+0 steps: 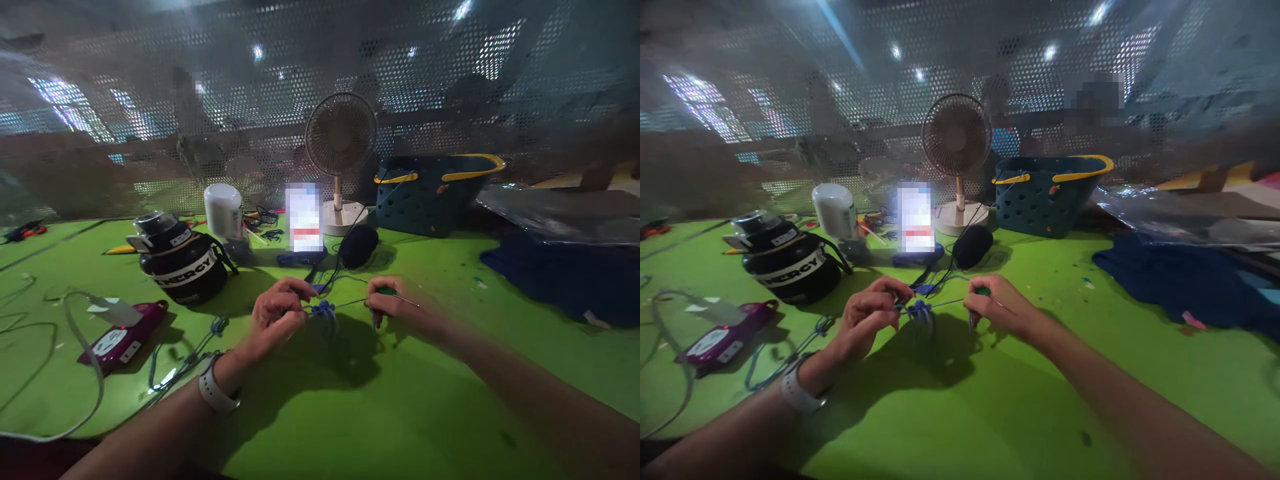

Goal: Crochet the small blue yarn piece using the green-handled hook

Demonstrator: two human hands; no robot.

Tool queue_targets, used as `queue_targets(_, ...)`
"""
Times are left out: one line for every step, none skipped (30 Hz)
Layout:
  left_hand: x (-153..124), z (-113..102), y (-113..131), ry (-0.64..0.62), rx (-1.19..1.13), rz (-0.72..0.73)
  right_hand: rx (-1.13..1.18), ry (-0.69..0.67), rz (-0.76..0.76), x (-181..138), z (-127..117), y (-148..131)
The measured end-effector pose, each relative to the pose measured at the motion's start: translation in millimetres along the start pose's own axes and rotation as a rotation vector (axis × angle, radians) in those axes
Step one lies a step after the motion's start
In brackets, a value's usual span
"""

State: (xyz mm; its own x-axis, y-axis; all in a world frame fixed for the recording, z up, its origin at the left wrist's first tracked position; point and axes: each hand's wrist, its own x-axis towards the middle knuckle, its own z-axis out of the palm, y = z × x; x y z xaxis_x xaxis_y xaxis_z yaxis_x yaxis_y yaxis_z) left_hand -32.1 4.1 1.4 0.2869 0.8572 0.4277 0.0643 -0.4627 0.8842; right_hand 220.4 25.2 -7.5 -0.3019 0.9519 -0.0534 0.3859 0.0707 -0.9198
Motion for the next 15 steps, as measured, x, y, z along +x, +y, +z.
queue_targets(-0.6,0.5,0.3,-0.033,-0.032,-0.003,0.001,-0.012,0.006,-1.1,1.2,-1.0)
queue_targets(-1.1,1.1,0.6,-0.068,-0.062,-0.012,0.001,-0.024,0.014,-2.1,2.4,-1.9)
queue_targets(-1.4,1.6,1.2,-0.089,-0.077,-0.021,0.002,-0.035,0.023,-3.0,3.5,-2.8)
queue_targets(-1.5,2.2,2.0,-0.094,-0.071,-0.022,0.003,-0.045,0.032,-3.7,4.5,-3.6)
queue_targets(-1.4,2.6,3.2,-0.084,-0.047,-0.016,0.005,-0.055,0.040,-4.3,5.4,-4.4)
queue_targets(-1.1,3.1,4.6,-0.070,-0.020,-0.007,0.007,-0.063,0.046,-4.8,6.1,-5.3)
queue_targets(-0.7,3.5,6.1,-0.072,-0.004,-0.007,0.007,-0.069,0.049,-5.2,6.5,-6.3)
queue_targets(-0.1,3.9,7.4,-0.086,-0.003,-0.014,0.006,-0.071,0.050,-5.7,6.8,-7.4)
queue_targets(0.4,4.3,8.3,-0.107,-0.017,-0.027,0.004,-0.070,0.050,-6.2,6.9,-8.6)
queue_targets(0.9,4.5,8.9,-0.125,-0.037,-0.043,0.001,-0.067,0.047,-6.7,6.9,-9.9)
queue_targets(1.2,4.7,8.9,-0.132,-0.053,-0.058,-0.002,-0.066,0.043,-7.2,6.9,-10.9)
queue_targets(1.3,4.6,8.5,-0.130,-0.060,-0.065,-0.005,-0.066,0.038,-7.6,6.9,-11.7)
queue_targets(1.2,4.4,7.9,-0.129,-0.067,-0.068,-0.008,-0.069,0.035,-7.9,7.0,-12.1)
queue_targets(1.0,4.1,7.1,-0.136,-0.080,-0.072,-0.010,-0.073,0.033,-8.0,7.1,-12.1)
queue_targets(0.7,3.7,6.4,-0.148,-0.099,-0.084,-0.011,-0.078,0.033,-8.0,7.3,-11.7)
